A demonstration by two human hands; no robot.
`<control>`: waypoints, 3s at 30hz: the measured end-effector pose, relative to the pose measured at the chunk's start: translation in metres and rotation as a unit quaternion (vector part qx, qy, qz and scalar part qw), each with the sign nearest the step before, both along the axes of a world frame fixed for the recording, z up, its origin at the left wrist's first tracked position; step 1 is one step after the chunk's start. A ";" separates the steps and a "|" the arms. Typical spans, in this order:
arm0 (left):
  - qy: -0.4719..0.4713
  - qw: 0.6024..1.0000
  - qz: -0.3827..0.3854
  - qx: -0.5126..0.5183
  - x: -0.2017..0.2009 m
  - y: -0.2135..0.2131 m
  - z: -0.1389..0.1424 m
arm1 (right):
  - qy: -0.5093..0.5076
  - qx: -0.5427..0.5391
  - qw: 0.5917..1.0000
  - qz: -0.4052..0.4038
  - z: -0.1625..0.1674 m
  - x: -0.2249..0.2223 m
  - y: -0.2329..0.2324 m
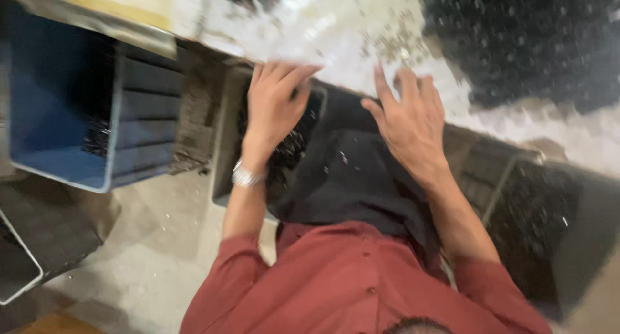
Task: The person picks small black cylindrical plastic components one at a time from a large pile on the workbench, briefly turns each in their hands, and drops them into plastic bins below the bench, occasionally picking up small metal pieces from the table surface.
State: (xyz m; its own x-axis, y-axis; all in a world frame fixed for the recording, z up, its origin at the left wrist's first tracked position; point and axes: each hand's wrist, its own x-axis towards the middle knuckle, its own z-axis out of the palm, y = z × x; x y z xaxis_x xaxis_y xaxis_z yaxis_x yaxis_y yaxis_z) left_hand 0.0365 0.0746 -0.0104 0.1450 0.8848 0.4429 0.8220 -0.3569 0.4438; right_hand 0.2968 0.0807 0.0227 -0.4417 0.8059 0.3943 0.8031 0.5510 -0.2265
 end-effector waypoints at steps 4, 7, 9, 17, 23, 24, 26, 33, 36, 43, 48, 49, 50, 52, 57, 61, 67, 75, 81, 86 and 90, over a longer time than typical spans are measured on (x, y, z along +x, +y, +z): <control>0.128 0.967 0.075 0.207 -0.005 0.102 0.006 | 0.136 0.014 0.990 -0.035 -0.006 0.007 0.000; 0.172 0.975 0.015 0.139 0.004 0.136 0.009 | 0.237 0.017 0.968 -0.082 -0.008 0.017 0.005; 0.165 0.980 0.000 0.110 0.011 0.130 0.011 | 0.278 0.001 0.957 -0.080 -0.010 0.020 0.004; -0.016 1.000 -0.006 0.007 -0.004 0.075 0.015 | 0.393 -0.110 0.908 -0.098 -0.014 0.029 -0.025; 0.188 0.974 -0.038 0.124 0.029 0.085 0.024 | 0.405 -0.111 0.905 -0.074 -0.007 0.032 -0.026; 0.251 0.959 -0.029 0.129 0.035 0.085 0.027 | 0.425 -0.122 0.894 -0.075 -0.005 0.032 -0.026; 0.192 0.973 -0.073 0.107 0.043 0.079 0.033 | 0.466 -0.146 0.868 -0.085 -0.002 0.032 -0.031; -0.595 0.744 -0.076 -0.294 0.103 -0.005 0.004 | 0.583 -0.195 0.787 -0.046 -0.011 0.035 -0.043; -0.739 0.544 -0.113 -0.382 0.119 -0.035 -0.018 | 0.532 -0.131 0.836 0.012 -0.017 0.037 -0.039; -0.667 0.629 -0.112 -0.383 0.117 -0.041 -0.004 | 0.418 -0.088 0.904 0.019 -0.005 0.036 -0.036; -0.485 0.792 -0.122 -0.352 0.111 -0.031 0.026 | 0.393 -0.128 0.911 -0.012 -0.007 0.046 -0.043; -0.405 0.845 -0.141 -0.319 0.107 -0.029 0.031 | 0.416 -0.189 0.890 -0.018 -0.009 0.053 -0.042; -0.322 0.889 -0.159 -0.284 0.103 -0.026 0.035 | 0.438 -0.250 0.863 -0.025 -0.012 0.059 -0.041; -0.284 0.889 -0.225 -0.282 0.096 -0.020 0.040 | 0.528 -0.386 0.755 -0.040 -0.018 0.068 -0.038; -0.273 0.834 -0.252 -0.408 0.101 0.023 0.031 | 0.536 -0.375 0.756 0.019 -0.028 0.083 -0.040; -0.300 0.928 -0.084 -0.204 0.136 0.085 0.002 | 0.585 -0.275 0.761 0.054 -0.034 0.093 -0.044; -0.129 0.986 -0.047 0.095 0.166 0.116 -0.015 | 0.695 -0.261 0.670 0.009 -0.034 0.076 -0.053; -0.280 0.925 -0.227 -0.123 0.134 0.009 0.007 | 0.769 -0.366 0.523 0.032 -0.030 0.049 -0.056; -0.221 0.940 -0.261 0.018 0.123 -0.008 0.005 | 0.659 -0.343 0.670 0.010 -0.033 0.050 -0.045; -0.119 0.934 -0.337 -0.030 0.112 0.000 0.010 | 0.211 -0.210 0.955 0.014 -0.027 0.055 -0.036; -0.062 0.927 -0.307 -0.204 0.108 -0.004 0.014 | 0.492 -0.407 0.768 -0.043 -0.048 0.038 -0.046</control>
State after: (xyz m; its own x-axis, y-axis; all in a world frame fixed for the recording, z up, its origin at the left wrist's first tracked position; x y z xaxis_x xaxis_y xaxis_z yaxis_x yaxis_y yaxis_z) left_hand 0.1446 0.0702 0.0038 0.6477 0.7497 0.1356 0.4532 -0.5221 0.7225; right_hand 0.3351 0.0344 -0.0257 -0.1837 0.9718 -0.1481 0.0475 -0.1417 -0.9888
